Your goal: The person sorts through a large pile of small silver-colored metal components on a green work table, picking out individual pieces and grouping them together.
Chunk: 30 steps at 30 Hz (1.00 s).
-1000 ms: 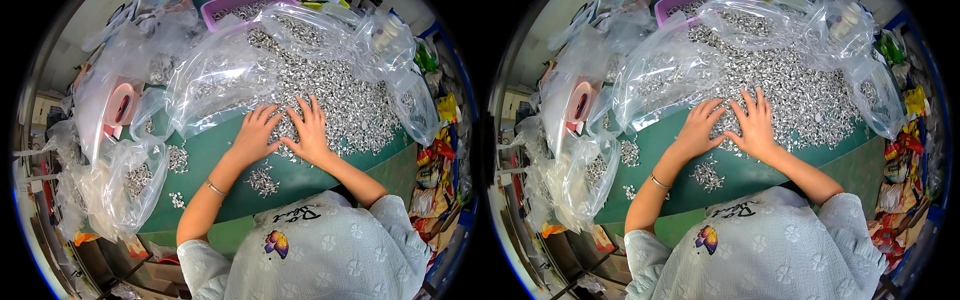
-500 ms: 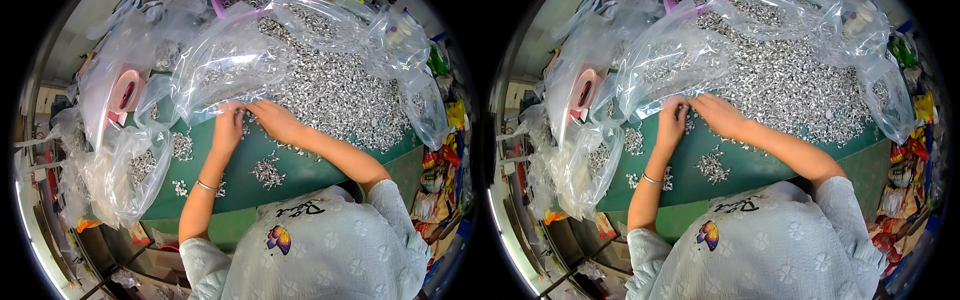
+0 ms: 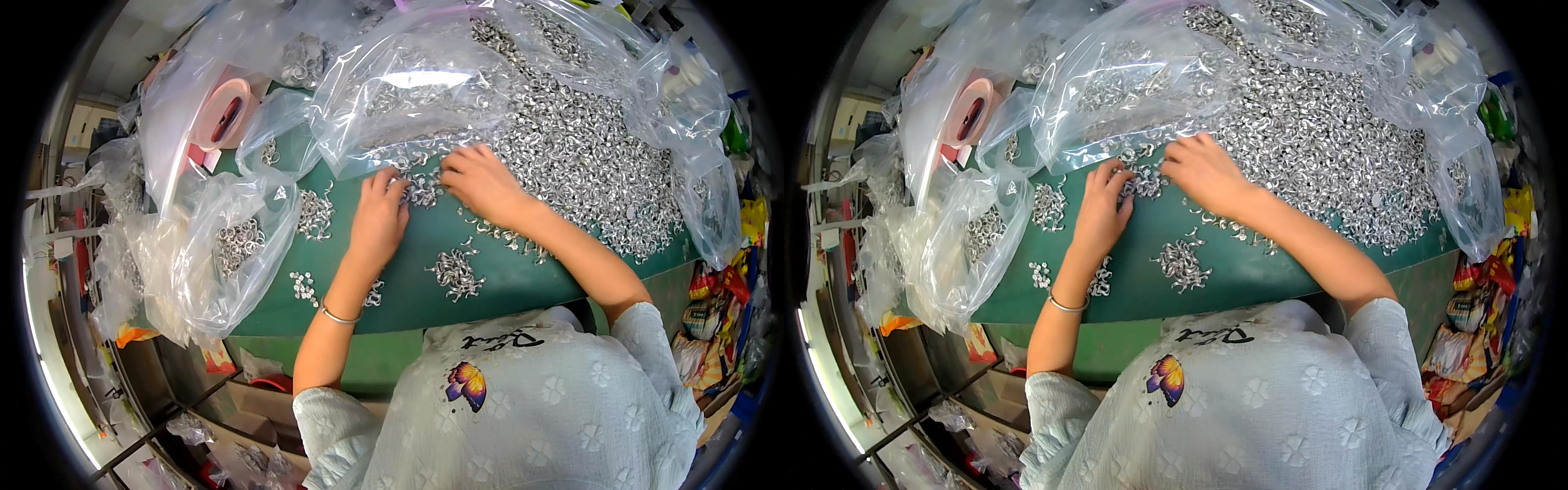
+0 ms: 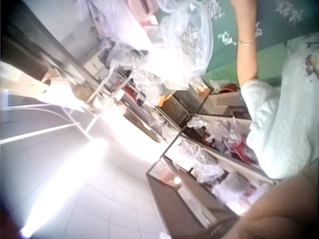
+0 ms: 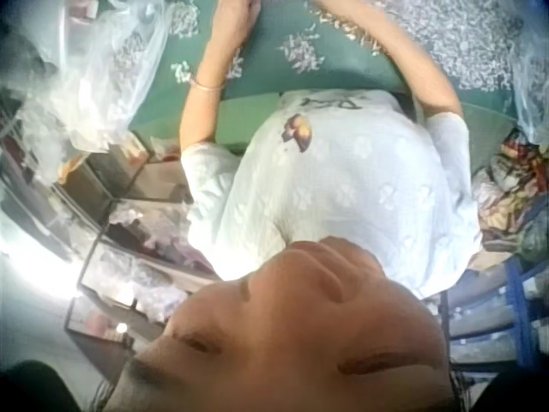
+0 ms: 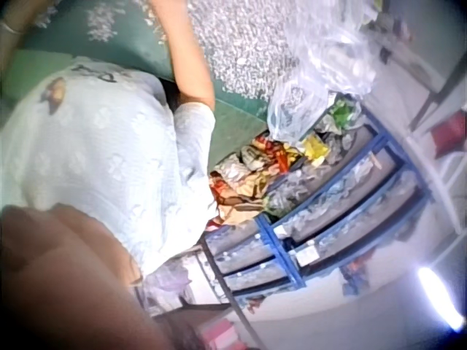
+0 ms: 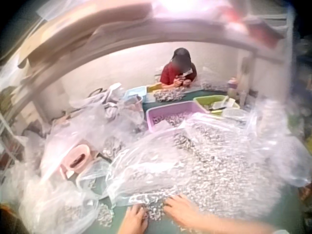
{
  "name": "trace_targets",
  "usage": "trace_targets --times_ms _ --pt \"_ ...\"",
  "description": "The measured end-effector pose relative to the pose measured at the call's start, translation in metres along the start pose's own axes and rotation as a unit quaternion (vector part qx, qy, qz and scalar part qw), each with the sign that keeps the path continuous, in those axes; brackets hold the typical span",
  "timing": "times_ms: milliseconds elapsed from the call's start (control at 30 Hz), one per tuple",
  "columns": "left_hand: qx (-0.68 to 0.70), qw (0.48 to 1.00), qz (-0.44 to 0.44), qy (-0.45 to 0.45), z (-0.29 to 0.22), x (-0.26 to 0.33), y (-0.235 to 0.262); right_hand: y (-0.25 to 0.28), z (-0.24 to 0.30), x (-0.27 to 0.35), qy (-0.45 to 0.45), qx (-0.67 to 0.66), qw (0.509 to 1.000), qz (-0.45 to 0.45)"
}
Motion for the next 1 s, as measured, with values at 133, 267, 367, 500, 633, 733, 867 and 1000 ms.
trace_targets --times_ms 133,267,367,500,633,733,867,1000 --pt "0.153 0.985 -0.052 0.061 0.013 0.003 0.002 0.034 -0.020 0.010 -0.073 0.032 0.989 -0.128" --pt "0.437 0.879 -0.065 0.177 0.043 -0.003 0.000 0.030 0.004 -0.008 -0.001 -0.116 0.980 -0.160" --pt "0.547 0.809 -0.071 0.206 0.050 0.001 0.002 0.009 0.022 -0.011 0.036 -0.080 0.994 -0.066" --pt "0.431 0.881 -0.064 0.184 0.047 0.015 0.013 0.012 -0.001 -0.005 -0.018 -0.023 0.999 -0.045" --pt "0.091 0.989 -0.077 0.088 0.021 0.014 0.027 0.015 -0.002 -0.018 -0.025 -0.112 0.987 -0.113" --pt "0.035 0.997 -0.050 0.041 0.000 0.013 0.005 0.006 0.013 -0.041 0.033 -0.067 0.987 -0.142" --pt "0.042 0.997 -0.061 -0.033 -0.010 0.021 -0.006 -0.001 0.004 -0.049 0.007 -0.016 0.997 -0.080" --pt "0.164 0.980 -0.115 0.018 0.006 0.021 0.014 0.020 -0.008 -0.029 -0.058 -0.102 0.985 -0.127"
Point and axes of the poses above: each hand's wrist, its own x-axis away from the middle knuckle, its own y-axis out of the back of the hand, z = x × y, the point moved 8 cm from there along -x, towards the middle knuckle, and after that the axes turned 4 degrees about z, right-handed, at the moved point
